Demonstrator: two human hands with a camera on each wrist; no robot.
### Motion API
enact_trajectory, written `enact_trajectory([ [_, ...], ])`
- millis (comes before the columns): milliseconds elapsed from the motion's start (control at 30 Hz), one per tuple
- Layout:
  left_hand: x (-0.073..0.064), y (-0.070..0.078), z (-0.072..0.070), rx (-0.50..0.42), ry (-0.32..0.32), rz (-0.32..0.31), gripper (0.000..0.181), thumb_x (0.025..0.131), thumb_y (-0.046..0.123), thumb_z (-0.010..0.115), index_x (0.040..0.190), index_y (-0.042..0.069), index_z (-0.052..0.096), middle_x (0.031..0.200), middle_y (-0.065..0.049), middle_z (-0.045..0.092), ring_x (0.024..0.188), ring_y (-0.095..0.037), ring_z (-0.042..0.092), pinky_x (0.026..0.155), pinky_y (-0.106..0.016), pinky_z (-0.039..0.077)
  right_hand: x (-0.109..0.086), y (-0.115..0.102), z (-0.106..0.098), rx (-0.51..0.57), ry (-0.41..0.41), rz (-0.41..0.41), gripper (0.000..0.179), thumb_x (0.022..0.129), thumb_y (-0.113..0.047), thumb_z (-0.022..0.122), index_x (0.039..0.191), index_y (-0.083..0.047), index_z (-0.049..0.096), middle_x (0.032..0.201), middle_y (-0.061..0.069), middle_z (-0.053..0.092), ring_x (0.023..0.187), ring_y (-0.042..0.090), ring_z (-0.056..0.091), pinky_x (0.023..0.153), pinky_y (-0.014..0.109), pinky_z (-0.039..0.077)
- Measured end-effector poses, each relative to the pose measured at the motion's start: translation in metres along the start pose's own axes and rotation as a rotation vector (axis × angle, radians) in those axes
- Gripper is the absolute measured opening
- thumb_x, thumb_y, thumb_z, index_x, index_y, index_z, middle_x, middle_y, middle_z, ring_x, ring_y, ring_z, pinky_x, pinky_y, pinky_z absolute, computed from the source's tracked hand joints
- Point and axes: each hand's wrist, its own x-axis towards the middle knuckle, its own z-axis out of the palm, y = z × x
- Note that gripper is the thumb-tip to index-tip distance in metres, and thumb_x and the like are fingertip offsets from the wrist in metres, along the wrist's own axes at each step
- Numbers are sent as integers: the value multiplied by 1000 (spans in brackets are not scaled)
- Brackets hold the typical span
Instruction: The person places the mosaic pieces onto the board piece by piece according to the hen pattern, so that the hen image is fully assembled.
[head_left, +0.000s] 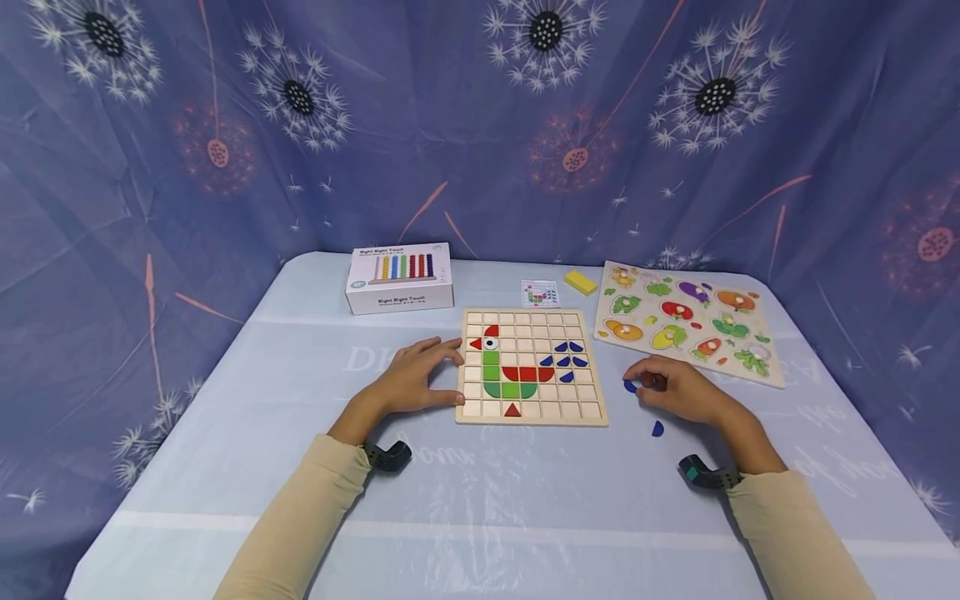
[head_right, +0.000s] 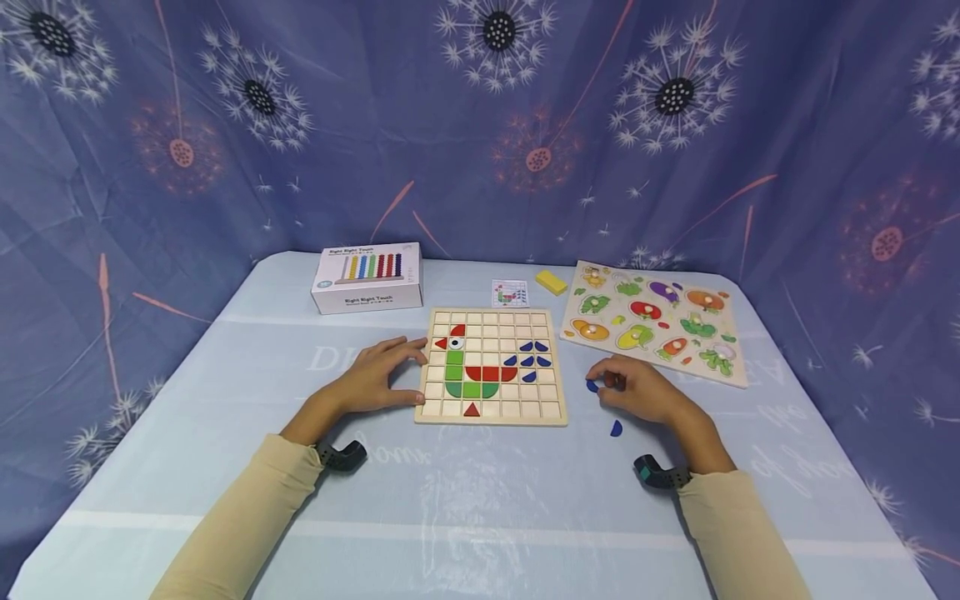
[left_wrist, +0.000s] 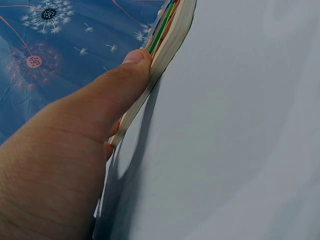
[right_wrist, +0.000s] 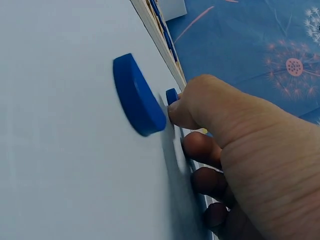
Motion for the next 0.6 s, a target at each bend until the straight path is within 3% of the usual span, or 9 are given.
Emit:
enact_trajectory([
  [367,-1,0,1,-7,2,1,61,81,65,75,128,31,56,162,7,34,150,-30,21,114,-56,18,3,-2,1,-28,12,-36,32,83,5,76,110,-11,71,82,-5,56,74,14,51,64,26,44],
  [600,0,-1,1,-19,-4,-2,58,81,64,74,125,32,56,162,8,32,150,-29,20,114,-56,17,8,-7,1,-34,32,-113,33,83,5,76,111,-12,70,81,-5,56,73,14,50,62,25,43],
])
